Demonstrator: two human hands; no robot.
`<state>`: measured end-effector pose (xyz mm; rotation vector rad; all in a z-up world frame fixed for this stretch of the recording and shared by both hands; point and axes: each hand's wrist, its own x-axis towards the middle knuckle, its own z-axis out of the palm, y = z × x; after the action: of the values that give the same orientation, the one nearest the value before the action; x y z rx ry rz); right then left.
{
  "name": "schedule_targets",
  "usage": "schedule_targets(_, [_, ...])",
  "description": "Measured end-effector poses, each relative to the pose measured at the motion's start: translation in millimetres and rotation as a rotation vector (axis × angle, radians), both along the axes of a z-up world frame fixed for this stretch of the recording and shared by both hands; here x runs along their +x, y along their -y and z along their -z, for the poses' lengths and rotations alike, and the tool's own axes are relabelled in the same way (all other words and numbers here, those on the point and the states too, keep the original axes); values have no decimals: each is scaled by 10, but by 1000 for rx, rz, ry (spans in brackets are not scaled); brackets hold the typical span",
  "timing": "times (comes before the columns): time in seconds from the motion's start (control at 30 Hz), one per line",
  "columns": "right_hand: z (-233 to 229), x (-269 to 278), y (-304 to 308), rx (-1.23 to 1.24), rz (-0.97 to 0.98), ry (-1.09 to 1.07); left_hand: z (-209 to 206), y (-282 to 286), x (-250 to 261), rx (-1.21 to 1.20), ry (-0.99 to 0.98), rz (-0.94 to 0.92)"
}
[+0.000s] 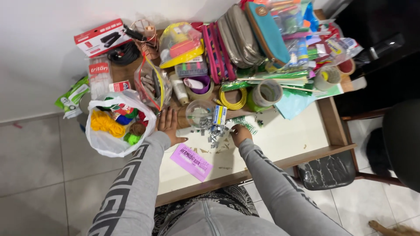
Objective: The person pours small metal clips from a plastic container onto a cluttered desk and then sorts them by hand into separate piles. The person repeatedly picks up clips and places them into different groups on the desk surface.
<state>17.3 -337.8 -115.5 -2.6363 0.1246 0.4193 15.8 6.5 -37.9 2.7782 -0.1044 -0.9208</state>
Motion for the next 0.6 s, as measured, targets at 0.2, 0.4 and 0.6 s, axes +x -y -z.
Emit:
schedule_targets(0.2, [210,143,-184,-193,-160,-94,-178,27,-11,-64,-65,-74])
schedule_targets(0.4, [767,241,-124,-257,-195,-86,-156,21,-30,-45,-43,-69])
schedule_targets(0.6, [175,153,-173,-44,-109,-49,-169,15,-30,-38,-23,-40])
